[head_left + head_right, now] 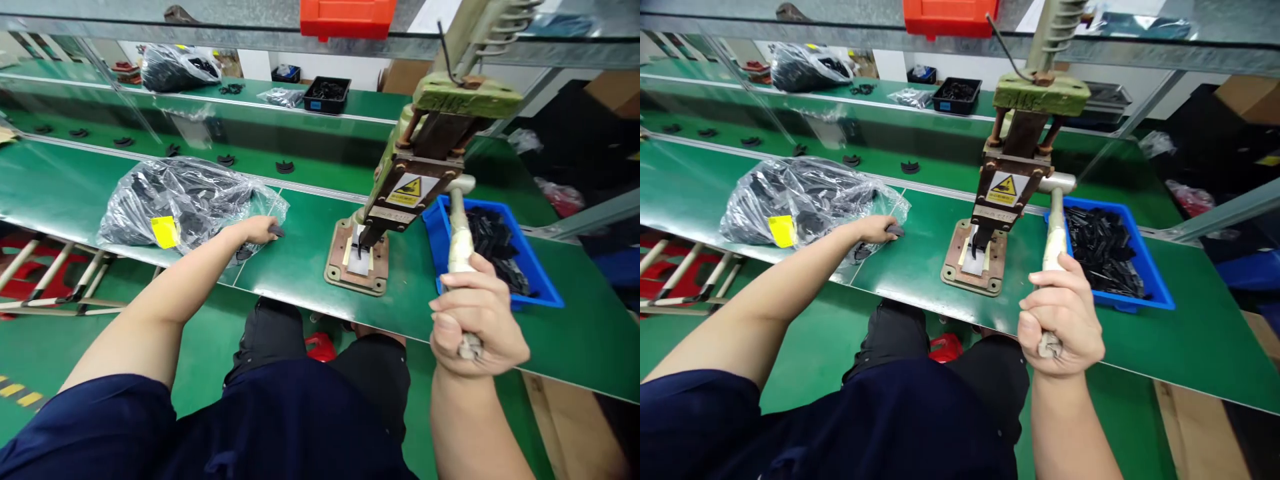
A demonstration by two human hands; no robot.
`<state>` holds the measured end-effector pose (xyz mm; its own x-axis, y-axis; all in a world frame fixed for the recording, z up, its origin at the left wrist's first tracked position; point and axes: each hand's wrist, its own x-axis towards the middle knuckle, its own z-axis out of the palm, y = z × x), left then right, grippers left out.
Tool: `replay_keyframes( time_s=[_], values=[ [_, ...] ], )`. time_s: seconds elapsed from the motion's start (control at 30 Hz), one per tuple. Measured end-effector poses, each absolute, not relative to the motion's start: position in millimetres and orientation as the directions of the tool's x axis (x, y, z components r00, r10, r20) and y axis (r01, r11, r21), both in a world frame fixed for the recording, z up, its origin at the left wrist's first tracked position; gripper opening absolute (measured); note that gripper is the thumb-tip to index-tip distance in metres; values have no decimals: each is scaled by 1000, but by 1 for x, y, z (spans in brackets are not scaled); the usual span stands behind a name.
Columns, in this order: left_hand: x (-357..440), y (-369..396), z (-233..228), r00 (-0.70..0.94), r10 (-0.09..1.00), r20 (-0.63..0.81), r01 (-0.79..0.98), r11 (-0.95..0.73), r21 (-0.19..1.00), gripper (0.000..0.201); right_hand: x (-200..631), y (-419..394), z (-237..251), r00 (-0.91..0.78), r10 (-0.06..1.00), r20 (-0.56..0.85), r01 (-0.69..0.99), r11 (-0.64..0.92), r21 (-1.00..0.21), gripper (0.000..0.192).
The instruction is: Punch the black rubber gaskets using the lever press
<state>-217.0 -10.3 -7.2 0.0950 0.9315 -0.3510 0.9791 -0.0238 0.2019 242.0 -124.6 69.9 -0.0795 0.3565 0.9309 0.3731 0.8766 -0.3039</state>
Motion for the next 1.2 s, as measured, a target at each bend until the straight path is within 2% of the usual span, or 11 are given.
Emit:
replay_keyframes(
  time_s=[0.07, 0.13, 0.23, 0.3, 0.4, 0.5, 0.7, 0.93, 1.2],
  values=[
    [-195, -10, -12, 118, 950, -288, 957, -32, 289, 29, 242, -125, 70, -96, 344, 934, 364, 886, -288, 26],
    [-168, -13, -19, 98, 972, -215, 872, 20, 490, 22, 243, -126, 70, -108, 335, 936, 355, 892, -278, 26],
    [-118, -18, -24, 13, 974, -224, 496, 188, 848, 17, 243, -126, 70, -116, 339, 934, 347, 895, -281, 27],
    [-86, -19, -22, 13, 964, -266, 191, 258, 947, 13, 243, -127, 71, -116, 348, 930, 351, 890, -289, 29],
    [-50, -18, -13, 95, 962, -257, -87, 265, 960, 20, 243, -128, 71, -120, 368, 922, 364, 880, -304, 31],
    [-32, -16, -11, 144, 962, -234, -157, 255, 954, 29, 243, -130, 72, -132, 376, 917, 369, 877, -307, 29],
    [-22, -11, -21, 91, 972, -217, -89, 225, 970, 28, 243, -129, 71, -131, 352, 927, 368, 885, -284, 29],
    [-25, -5, -14, 151, 954, -257, 3, 260, 966, 32, 242, -128, 71, -118, 349, 930, 361, 887, -287, 29],
    [-24, 7, -8, 230, 903, -364, 165, 332, 929, 47, 242, -129, 69, -111, 353, 929, 364, 884, -293, 29]
  ],
)
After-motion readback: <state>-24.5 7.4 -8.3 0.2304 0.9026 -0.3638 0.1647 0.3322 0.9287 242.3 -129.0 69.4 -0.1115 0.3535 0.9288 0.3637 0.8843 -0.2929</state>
